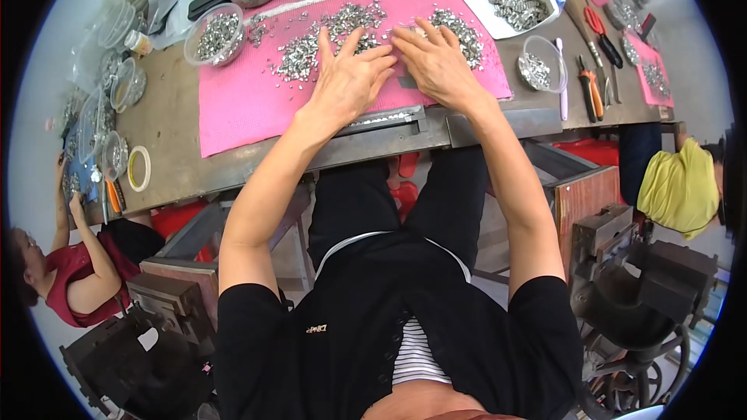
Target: Assembling small metal components onto a mounting strip and then using a manual press machine to process them.
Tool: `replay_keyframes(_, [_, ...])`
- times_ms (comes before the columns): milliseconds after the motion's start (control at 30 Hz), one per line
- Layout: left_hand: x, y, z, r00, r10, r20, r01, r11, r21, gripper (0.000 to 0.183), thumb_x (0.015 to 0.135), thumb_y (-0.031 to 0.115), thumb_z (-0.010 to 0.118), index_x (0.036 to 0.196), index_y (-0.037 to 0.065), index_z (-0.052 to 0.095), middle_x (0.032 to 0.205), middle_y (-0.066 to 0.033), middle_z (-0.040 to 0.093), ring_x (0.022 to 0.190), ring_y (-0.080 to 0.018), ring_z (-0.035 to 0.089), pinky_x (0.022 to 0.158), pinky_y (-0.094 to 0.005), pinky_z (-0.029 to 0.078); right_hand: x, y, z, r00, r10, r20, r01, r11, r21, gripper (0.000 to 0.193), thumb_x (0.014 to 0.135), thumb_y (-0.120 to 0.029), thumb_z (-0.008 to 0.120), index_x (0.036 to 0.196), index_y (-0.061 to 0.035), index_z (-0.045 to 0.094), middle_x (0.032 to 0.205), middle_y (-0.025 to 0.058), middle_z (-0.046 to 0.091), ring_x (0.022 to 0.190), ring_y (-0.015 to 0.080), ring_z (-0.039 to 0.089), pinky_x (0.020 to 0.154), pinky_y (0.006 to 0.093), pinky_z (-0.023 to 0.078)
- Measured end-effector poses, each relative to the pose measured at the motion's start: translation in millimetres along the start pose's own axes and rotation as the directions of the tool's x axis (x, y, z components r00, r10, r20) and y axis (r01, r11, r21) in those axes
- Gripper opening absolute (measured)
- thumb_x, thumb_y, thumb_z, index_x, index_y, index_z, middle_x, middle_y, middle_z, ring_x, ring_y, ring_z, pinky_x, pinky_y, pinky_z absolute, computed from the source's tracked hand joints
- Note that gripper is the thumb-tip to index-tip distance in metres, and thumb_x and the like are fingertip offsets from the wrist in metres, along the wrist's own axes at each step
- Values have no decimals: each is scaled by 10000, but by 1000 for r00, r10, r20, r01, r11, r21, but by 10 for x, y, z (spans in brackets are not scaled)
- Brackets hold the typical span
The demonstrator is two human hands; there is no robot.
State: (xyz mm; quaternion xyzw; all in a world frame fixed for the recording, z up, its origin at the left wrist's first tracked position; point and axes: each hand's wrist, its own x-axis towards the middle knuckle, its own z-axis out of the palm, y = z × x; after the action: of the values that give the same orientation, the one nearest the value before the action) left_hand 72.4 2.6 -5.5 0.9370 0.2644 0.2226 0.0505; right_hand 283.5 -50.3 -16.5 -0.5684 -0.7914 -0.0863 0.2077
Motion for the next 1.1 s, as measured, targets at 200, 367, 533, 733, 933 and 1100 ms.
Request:
replay_keyframes(200, [102, -43, 133, 996, 45, -82, -42, 998, 39, 375, 1009, 250, 587, 1338, 79, 637, 1467, -67, 564, 1437, -422, 385, 1120, -778, 160, -160, -104, -180, 993, -31, 116, 38, 998, -54, 351, 966, -144, 564, 1291, -35, 638, 1410, 96, 597, 1385, 330, 478, 1144, 599, 320])
replay_keyframes(367, [152, 80, 199, 995, 22, 99, -27, 999, 40, 438, 1066, 317, 488, 1425, 79, 562, 1531, -71, 504, 1494, -461, 274, 1114, -796, 122, -355, -176, -278, 993, -1, 119, -2, 1000, 26, 337, 956, -119, 575, 1272, -16, 630, 1391, 108, 606, 1372, 327, 493, 1158, 595, 302])
replay_keyframes(533, [-88, 162, 49, 986, 43, 162, -35, 998, -48, 424, 1070, 309, 478, 1438, 116, 559, 1542, -26, 502, 1505, -448, 260, 1126, -793, 64, -505, -218, -403, 991, -31, 133, 15, 992, 122, 291, 941, -118, 612, 1210, -23, 672, 1366, 112, 624, 1371, 309, 497, 1159, 571, 319])
replay_keyframes(733, [-147, 114, 1, 994, 14, -111, -40, 970, -239, 237, 950, 226, 684, 1172, 155, 733, 1160, -26, 731, 1306, -342, 527, 1126, -717, 191, -532, -180, -387, 974, 84, -211, -17, 953, 304, 193, 870, -41, 700, 1061, -43, 729, 1077, 87, 732, 1092, 285, 659, 964, 416, 469])
replay_keyframes(933, [58, 68, -85, 998, 6, -61, -19, 977, -212, 119, 908, 201, 722, 1014, 145, 718, 941, 0, 694, 1007, -217, 594, 1068, -511, 291, -506, -165, -319, 962, 180, -207, -95, 926, 364, 135, 857, -31, 707, 989, -44, 733, 921, 85, 678, 902, 276, 626, 812, 393, 473])
replay_keyframes(1100, [95, 84, -13, 999, 10, -38, -15, 990, -142, 127, 880, 219, 743, 981, 146, 718, 908, -1, 676, 992, -217, 590, 1056, -513, 301, -431, -164, -281, 961, 213, -175, -137, 920, 367, 118, 857, -32, 708, 969, -55, 737, 889, 85, 648, 877, 279, 612, 810, 396, 474])
